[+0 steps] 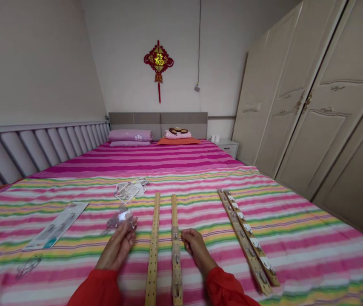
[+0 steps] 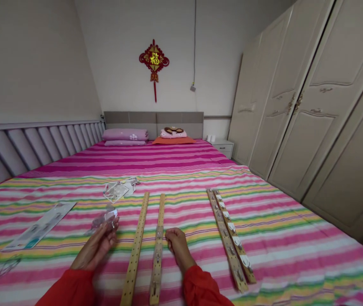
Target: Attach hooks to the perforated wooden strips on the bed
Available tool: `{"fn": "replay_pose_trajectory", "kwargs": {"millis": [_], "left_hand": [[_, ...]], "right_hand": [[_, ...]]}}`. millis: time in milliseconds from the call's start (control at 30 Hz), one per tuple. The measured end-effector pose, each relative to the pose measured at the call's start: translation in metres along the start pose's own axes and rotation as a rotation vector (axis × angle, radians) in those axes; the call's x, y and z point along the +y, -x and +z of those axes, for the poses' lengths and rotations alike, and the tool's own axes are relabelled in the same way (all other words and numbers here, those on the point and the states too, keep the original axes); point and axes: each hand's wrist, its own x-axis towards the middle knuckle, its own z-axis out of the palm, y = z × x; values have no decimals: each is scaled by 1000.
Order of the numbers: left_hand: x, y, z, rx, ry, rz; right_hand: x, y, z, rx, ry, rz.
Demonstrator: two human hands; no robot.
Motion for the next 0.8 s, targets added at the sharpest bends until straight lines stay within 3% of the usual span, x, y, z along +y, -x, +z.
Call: {"fn": "replay_pose_trajectory", "kwargs": {"millis": [133, 367, 500, 633, 800], "left_hand": [[-13, 12, 22, -181, 204, -171], [-41, 12, 55, -163, 300, -349], [-53, 11, 69, -236, 135, -430], [-59, 10, 75, -340, -99, -530], [-56, 5, 78, -442, -300, -571]], "right_hand": [[-3, 2, 0, -7, -50, -2], [-29, 20, 12, 1, -97, -106], [-51, 25, 22, -106, -43, -197], [-72, 25, 21, -124, 126, -350], [-77, 25, 14, -199, 216, -401]]}}
